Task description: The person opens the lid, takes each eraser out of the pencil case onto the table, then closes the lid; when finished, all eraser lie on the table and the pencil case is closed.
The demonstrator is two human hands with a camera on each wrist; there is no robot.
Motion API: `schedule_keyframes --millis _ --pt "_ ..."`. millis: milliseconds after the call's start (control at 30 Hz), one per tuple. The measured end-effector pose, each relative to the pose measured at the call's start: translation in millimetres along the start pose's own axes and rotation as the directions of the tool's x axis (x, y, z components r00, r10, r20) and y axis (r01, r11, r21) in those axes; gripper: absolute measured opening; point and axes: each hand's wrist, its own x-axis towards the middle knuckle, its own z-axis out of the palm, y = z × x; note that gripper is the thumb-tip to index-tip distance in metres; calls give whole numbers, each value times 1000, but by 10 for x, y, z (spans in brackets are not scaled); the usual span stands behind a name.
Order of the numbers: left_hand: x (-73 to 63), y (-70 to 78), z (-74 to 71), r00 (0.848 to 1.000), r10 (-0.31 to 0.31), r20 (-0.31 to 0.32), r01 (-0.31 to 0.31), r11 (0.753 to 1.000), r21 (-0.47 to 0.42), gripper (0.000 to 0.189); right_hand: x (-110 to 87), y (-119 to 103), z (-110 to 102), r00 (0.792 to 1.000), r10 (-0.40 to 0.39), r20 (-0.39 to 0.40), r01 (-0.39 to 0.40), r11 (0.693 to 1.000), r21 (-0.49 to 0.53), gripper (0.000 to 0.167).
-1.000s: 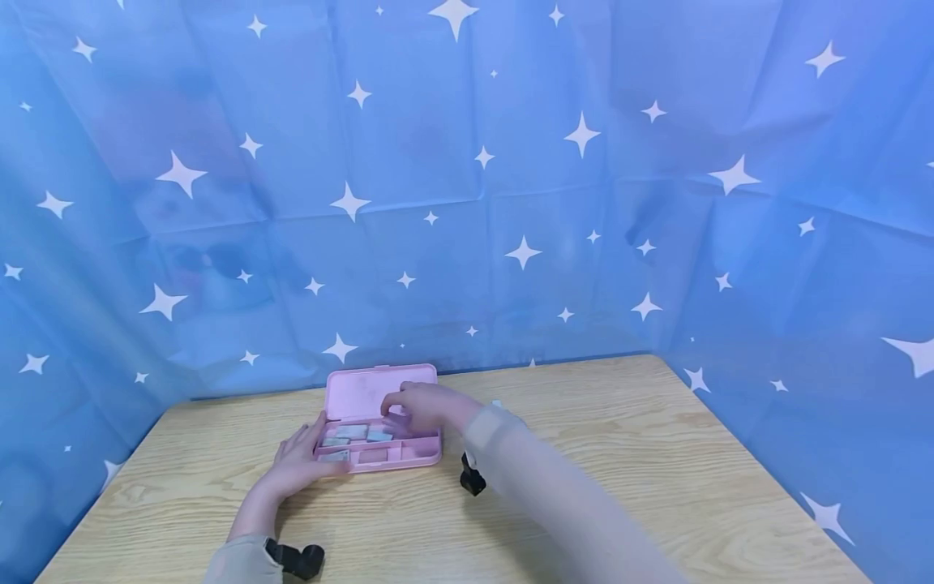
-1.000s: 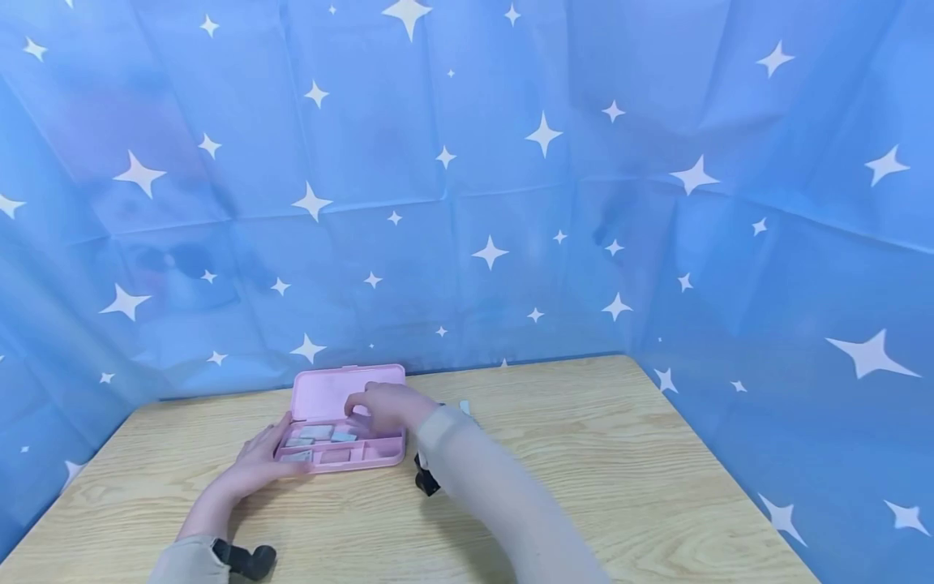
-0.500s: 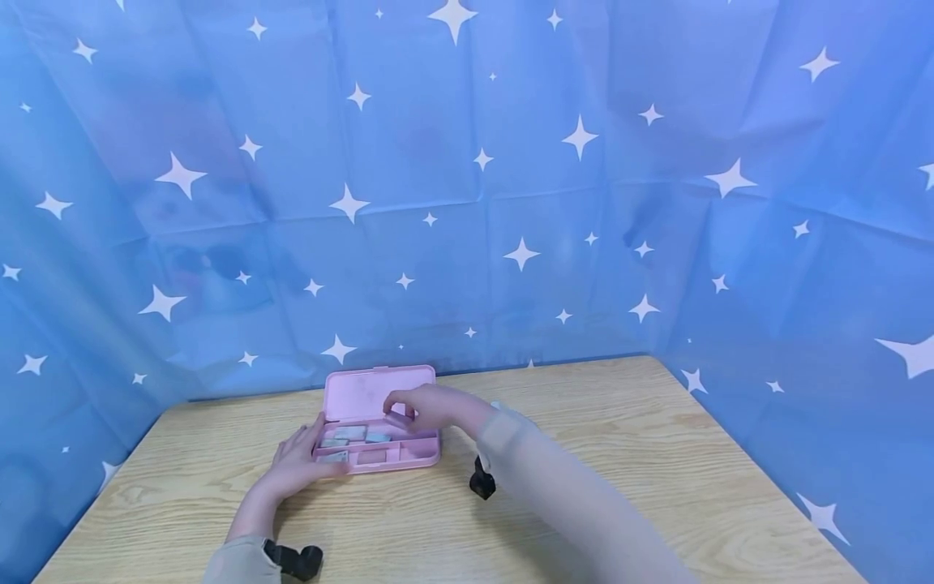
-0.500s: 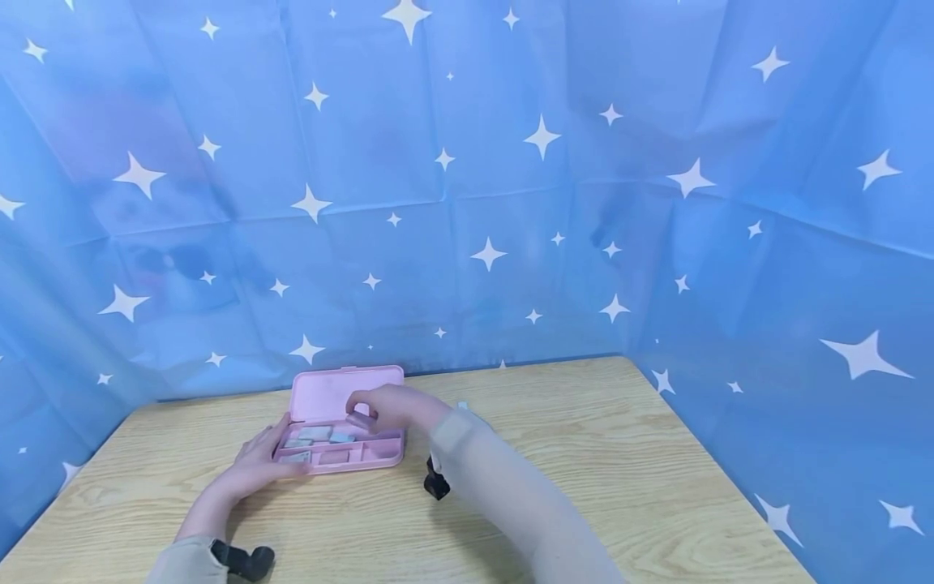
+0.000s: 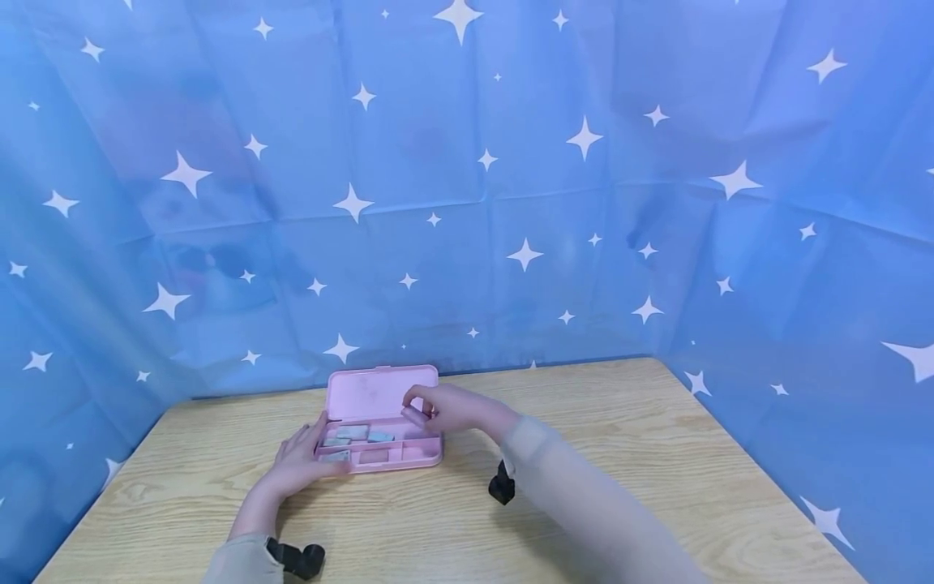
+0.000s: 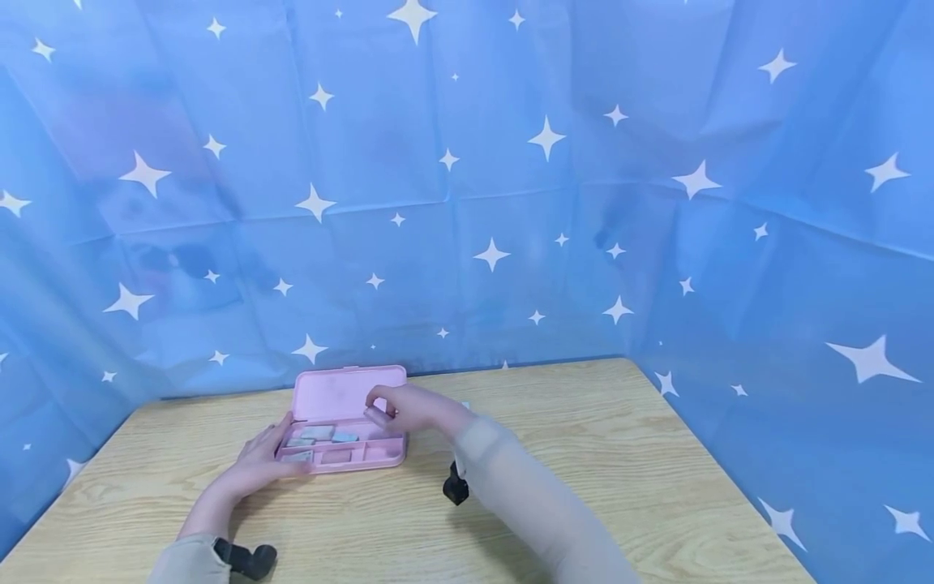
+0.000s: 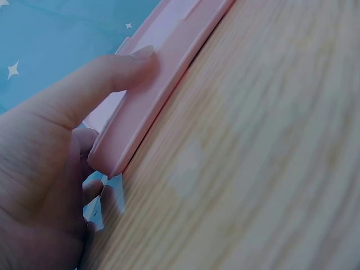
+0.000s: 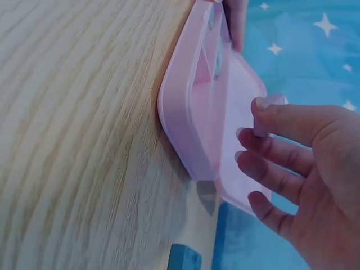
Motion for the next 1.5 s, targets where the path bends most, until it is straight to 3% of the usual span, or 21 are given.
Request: schedule_keyframes --millis 500,767,1033,1267,1500 --pt "12 -5 10 1000 2 -5 -2 1000 -10 120 -264 254 -64 995 24 -101 -15 997 80 27" --pt "23 -17 21 1000 8 -15 -8 1000 -11 119 -424 387 -111 987 110 -120 -90 983 159 42" --pt "10 -3 15 1000 8 -7 -8 1000 -7 119 -567 533 -106 968 157 -194 -112 968 226 41" --pt "14 -30 22 1000 10 -6 -10 1000 -5 119 -693 643 -50 941 226 -253 -136 935 328 41" --pt "7 -8 23 1000 6 -6 -6 1000 -6 120 -800 754 -20 919 254 -302 -138 924 358 41"
